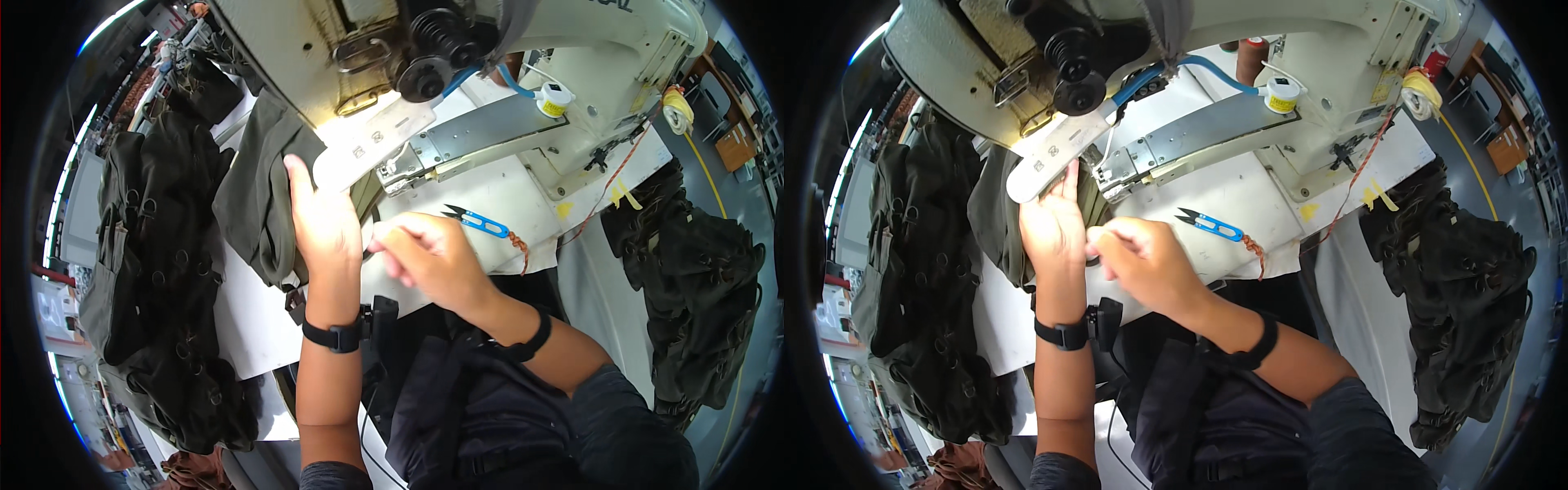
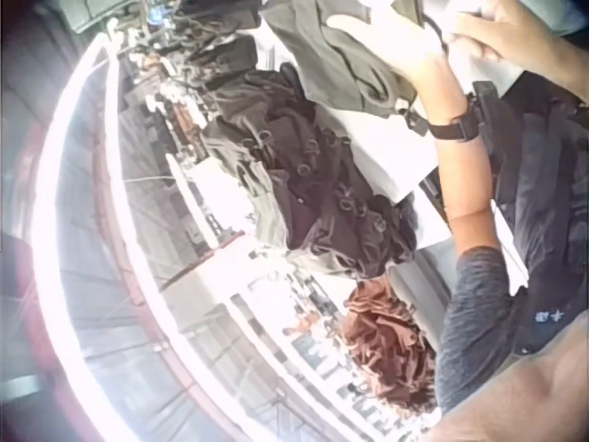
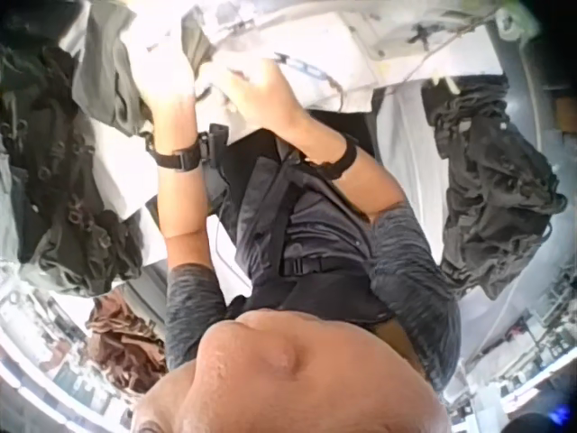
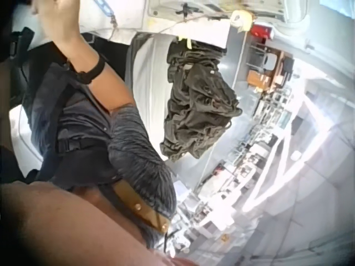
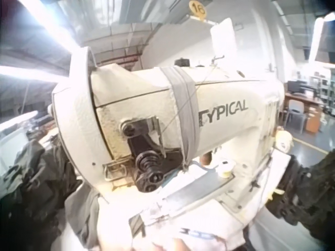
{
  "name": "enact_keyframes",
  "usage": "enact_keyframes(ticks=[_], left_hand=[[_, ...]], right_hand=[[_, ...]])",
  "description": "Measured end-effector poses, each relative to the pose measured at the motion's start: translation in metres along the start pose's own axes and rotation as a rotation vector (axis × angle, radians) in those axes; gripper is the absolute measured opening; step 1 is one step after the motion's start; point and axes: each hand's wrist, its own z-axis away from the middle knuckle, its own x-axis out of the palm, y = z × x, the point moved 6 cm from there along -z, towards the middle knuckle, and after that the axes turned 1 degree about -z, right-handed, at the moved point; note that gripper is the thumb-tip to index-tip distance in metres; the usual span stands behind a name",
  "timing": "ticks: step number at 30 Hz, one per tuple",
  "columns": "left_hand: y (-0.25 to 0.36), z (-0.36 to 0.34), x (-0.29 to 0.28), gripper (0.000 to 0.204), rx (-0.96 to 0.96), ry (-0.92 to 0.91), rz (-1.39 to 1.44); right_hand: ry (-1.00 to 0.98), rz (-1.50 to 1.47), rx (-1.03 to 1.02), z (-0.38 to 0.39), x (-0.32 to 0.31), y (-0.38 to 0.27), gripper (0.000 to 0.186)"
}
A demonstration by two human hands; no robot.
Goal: The person uses a sewing machine to stitch the zipper area of a green canvas bag. They trim loose threads with scissors, adjust the bag's position under the needle, and guide the fabric through the machine. The person handles multiple bags, stacking finished ones and preparing new ones for sewing.
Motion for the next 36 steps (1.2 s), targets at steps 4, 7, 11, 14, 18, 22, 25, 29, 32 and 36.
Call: enact_keyframes(ticks=[4, 7, 11, 14, 18, 22, 25, 29, 32, 36], left_hand=[[-0.007, -0.007, -0.004, 0.057, 0.021, -0.049, 0.090], [-0.012, -0.001, -0.001, 0.058, 0.020, -0.130, 0.094], [-0.020, 0.006, 0.001, 0.058, -0.014, -0.085, 0.067], [-0.025, 0.011, 0.012, 0.055, 0.009, -0.158, 0.046], [-0.029, 0.013, 0.013, 0.047, -0.002, -0.137, 0.066], [-0.032, 0.015, 0.010, 0.046, -0.019, -0.129, 0.029], [-0.039, 0.017, 0.006, 0.043, -0.101, -0.075, 0.045], [-0.040, 0.019, 0.004, 0.038, -0.117, -0.087, 0.056], [-0.037, 0.018, 0.001, 0.037, -0.119, -0.103, 0.046], [-0.035, 0.017, -0.004, 0.037, -0.148, -0.128, 0.025]], right_hand=[[0.139, 0.099, -0.171, 0.020, -0.038, -0.009, 0.022], [0.300, 0.477, -0.504, 0.027, -0.055, -0.034, 0.011], [0.405, 1.003, -0.936, 0.027, -0.051, -0.065, 0.015], [0.423, 1.179, -1.008, 0.016, -0.045, -0.073, 0.023], [0.419, 1.222, -1.044, -0.001, -0.042, -0.075, 0.021], [0.415, 1.268, -0.954, -0.019, -0.042, -0.071, 0.019], [0.458, 1.350, -0.941, -0.028, -0.041, -0.070, 0.021], [0.403, 1.494, -0.982, -0.038, -0.034, -0.072, 0.024], [0.311, 1.583, -0.908, -0.048, -0.035, -0.075, 0.027], [0.130, 1.658, -0.721, -0.070, -0.038, -0.075, 0.035]])
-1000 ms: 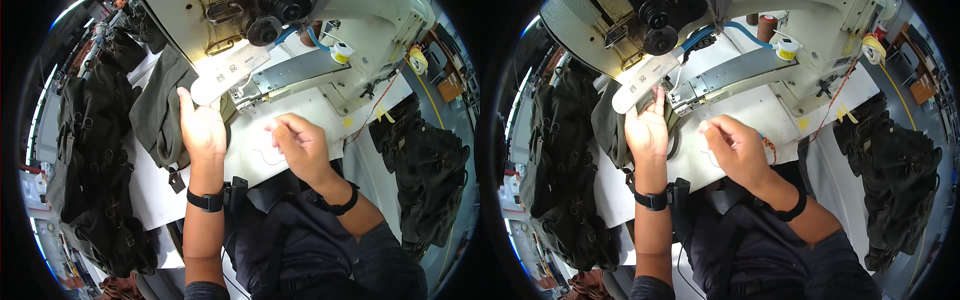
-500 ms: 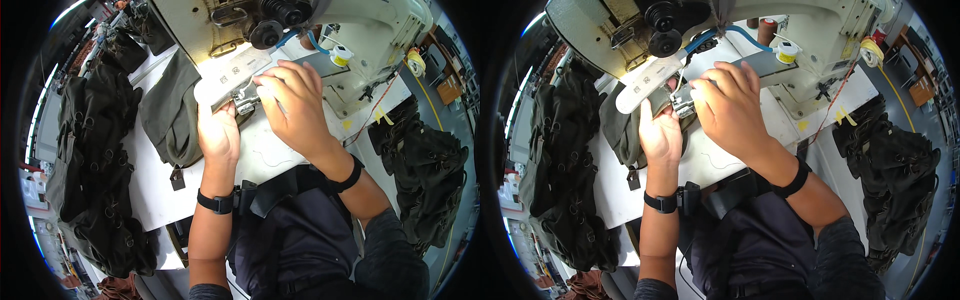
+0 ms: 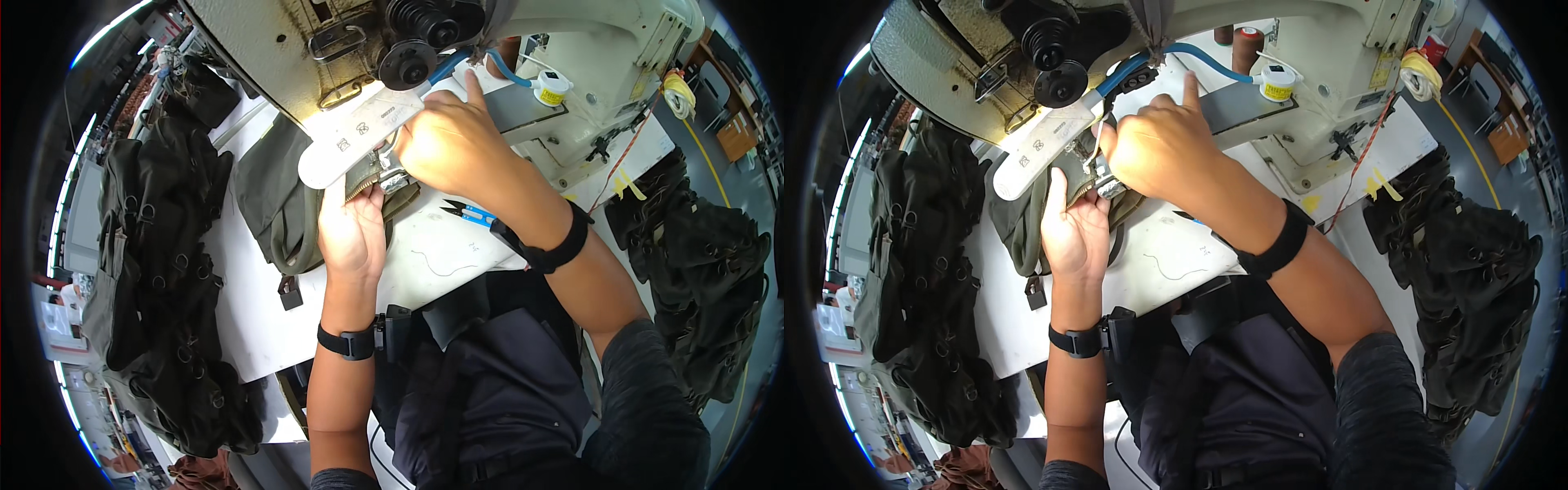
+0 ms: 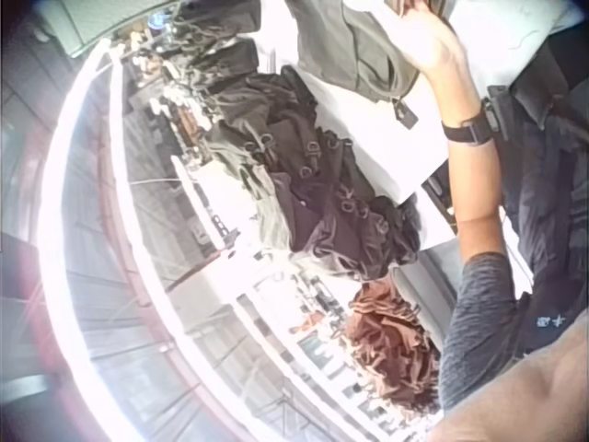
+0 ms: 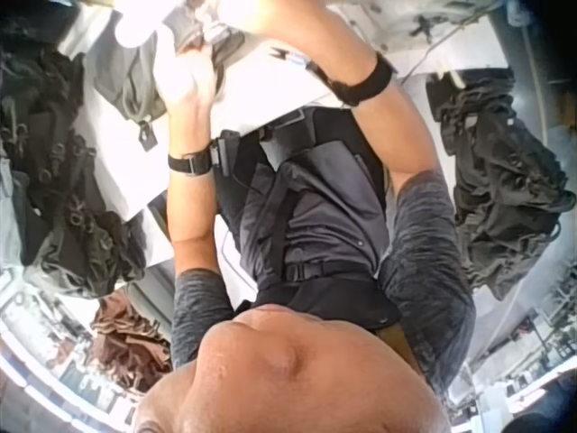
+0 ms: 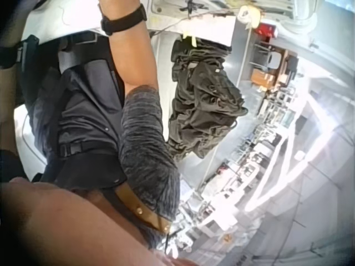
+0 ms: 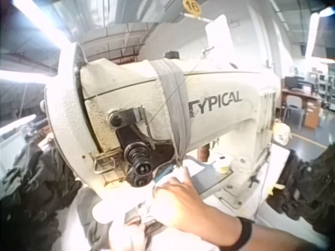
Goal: The person uses a sewing machine to stitch the zipper area of a green canvas bag. They trim loose threads with scissors, adjust the bag's position under the needle, and guide the fabric through the machine. The person handles multiple bags, stacking finished ones and preparing new ones for sewing.
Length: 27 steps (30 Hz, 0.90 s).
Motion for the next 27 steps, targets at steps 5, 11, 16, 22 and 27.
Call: enact_keyframes(ticks=[5, 11, 16, 22, 27], left_hand=[[0.000, 0.001, -0.004, 0.039, -0.045, -0.006, -0.057], [0.000, 0.001, -0.004, 0.040, -0.075, -0.067, -0.055], [0.001, -0.003, -0.001, 0.040, -0.069, -0.110, -0.126], [-0.004, 0.001, 0.000, 0.040, 0.037, 0.046, -0.177], [0.004, 0.012, 0.000, 0.039, 0.084, 0.013, -0.255]], right_hand=[[-0.149, -0.264, 0.124, -0.015, 0.015, 0.010, 0.048], [-0.353, -0.243, -0.035, -0.024, 0.016, 0.010, 0.036], [-0.523, -0.204, -0.180, -0.034, 0.022, 0.007, 0.029], [-0.349, -0.503, 0.181, -0.030, 0.025, 0.022, 0.031], [0.000, -0.545, 0.164, -0.022, 0.018, 0.023, 0.036]])
